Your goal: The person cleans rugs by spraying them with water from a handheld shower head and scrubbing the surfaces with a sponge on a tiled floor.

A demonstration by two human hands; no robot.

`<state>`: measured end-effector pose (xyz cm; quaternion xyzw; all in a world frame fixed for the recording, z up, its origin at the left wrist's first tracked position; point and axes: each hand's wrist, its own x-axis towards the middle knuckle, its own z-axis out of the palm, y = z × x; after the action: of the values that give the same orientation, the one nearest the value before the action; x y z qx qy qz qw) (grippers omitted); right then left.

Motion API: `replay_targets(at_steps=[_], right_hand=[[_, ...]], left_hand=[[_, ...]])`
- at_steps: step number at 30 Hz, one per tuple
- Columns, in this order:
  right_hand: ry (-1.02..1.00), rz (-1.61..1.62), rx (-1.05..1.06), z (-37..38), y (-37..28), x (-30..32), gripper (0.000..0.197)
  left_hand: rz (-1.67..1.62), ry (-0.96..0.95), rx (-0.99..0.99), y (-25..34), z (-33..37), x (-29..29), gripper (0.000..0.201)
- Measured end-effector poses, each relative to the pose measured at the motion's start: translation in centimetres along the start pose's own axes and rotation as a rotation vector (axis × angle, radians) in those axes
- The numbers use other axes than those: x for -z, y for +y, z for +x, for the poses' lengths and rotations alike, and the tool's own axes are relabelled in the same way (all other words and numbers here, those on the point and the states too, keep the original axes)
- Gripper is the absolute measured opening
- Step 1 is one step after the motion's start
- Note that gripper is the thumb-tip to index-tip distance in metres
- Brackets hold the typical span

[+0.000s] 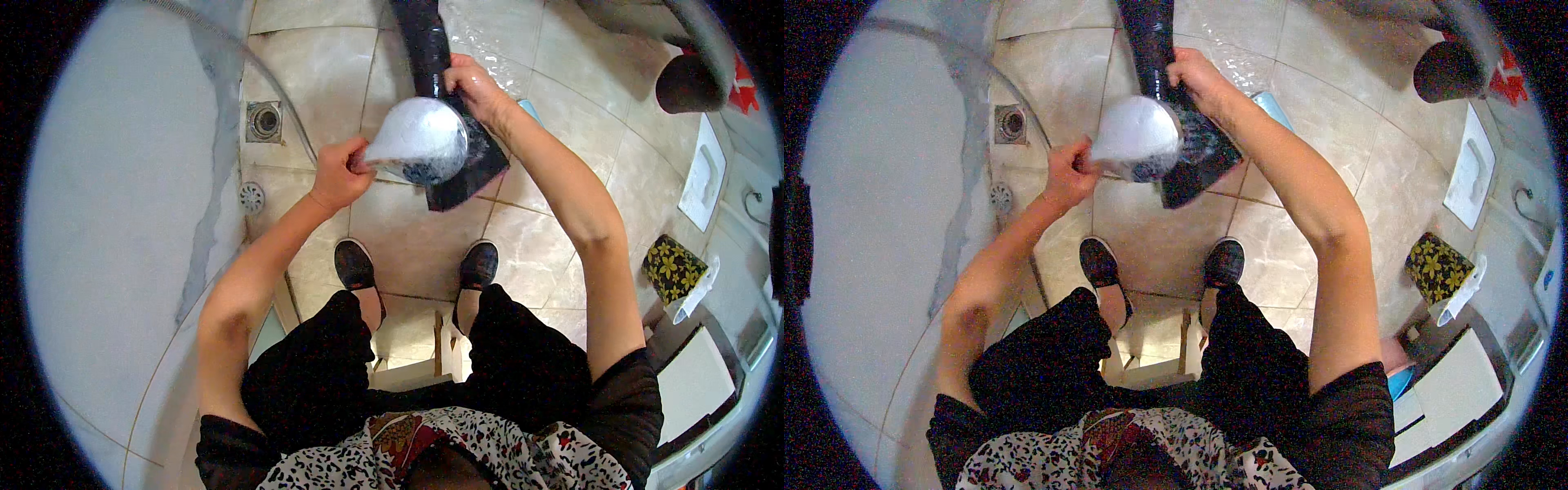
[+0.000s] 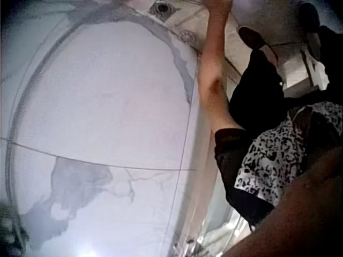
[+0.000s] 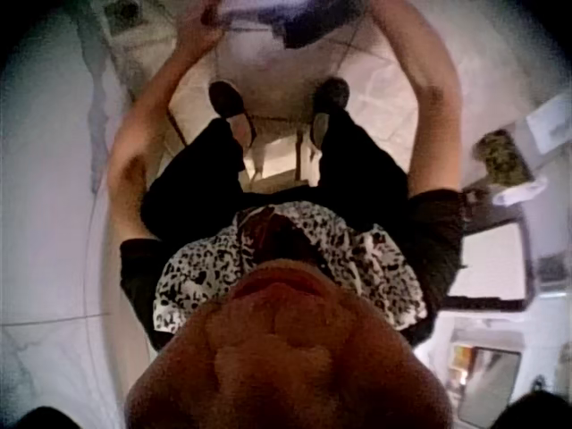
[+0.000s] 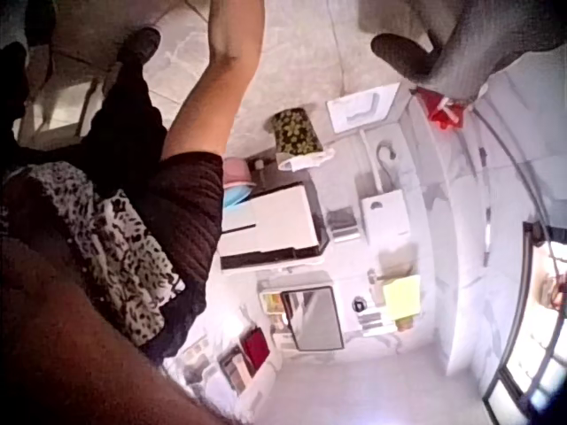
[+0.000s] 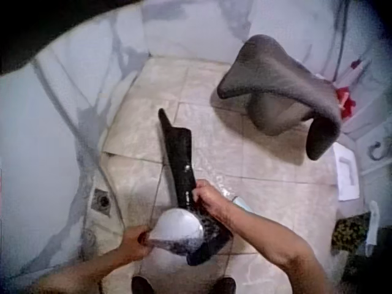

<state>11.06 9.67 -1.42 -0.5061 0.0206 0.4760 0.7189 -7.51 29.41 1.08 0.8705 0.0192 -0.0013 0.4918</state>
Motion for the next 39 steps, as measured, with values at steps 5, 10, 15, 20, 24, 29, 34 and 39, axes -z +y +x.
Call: replay_targets(at_steps=[5,10,15,20,24,29,34,39], right_hand=[[0.051,0.307,0.009,-0.7,-0.1,0.0,0.030],[-0.069,0.321,-0.053,-1.9,-2.6,-3.1,0.028],[-0.038,-0.097,0.317,-3.7,-1.3,-3.5,0.016],[0.247,-0.071,0.150,-7.8,-2.7,-3.2,0.014],[0.065,0.576,-0.025,-11.1,-5.8,-2.7,0.024],[0.159,0.597,-0.075,-14.6,-8.1,-4.1,0.026],[0.385,0.709,-0.070,-17.7,-9.3,-5.8,0.019],[0.562,0.547,0.197,-21.8,-6.9,-4.2,0.019]], left_hand=[[-0.026,0.158,0.142,-2.5,2.4,2.3,0.019],[-0.095,0.252,0.214,-6.0,4.6,2.6,0.023],[-0.108,0.202,0.239,-10.0,6.0,3.2,0.027],[-0.048,0.218,0.332,-13.1,8.1,3.3,0.028],[0.249,0.189,0.458,-15.0,8.5,4.4,0.026],[0.554,0.213,0.443,-13.7,8.2,5.4,0.033],[0.758,0.267,0.604,-6.3,7.3,4.3,0.061],[-0.677,-0.334,1.182,10.0,1.7,-0.7,0.094]])
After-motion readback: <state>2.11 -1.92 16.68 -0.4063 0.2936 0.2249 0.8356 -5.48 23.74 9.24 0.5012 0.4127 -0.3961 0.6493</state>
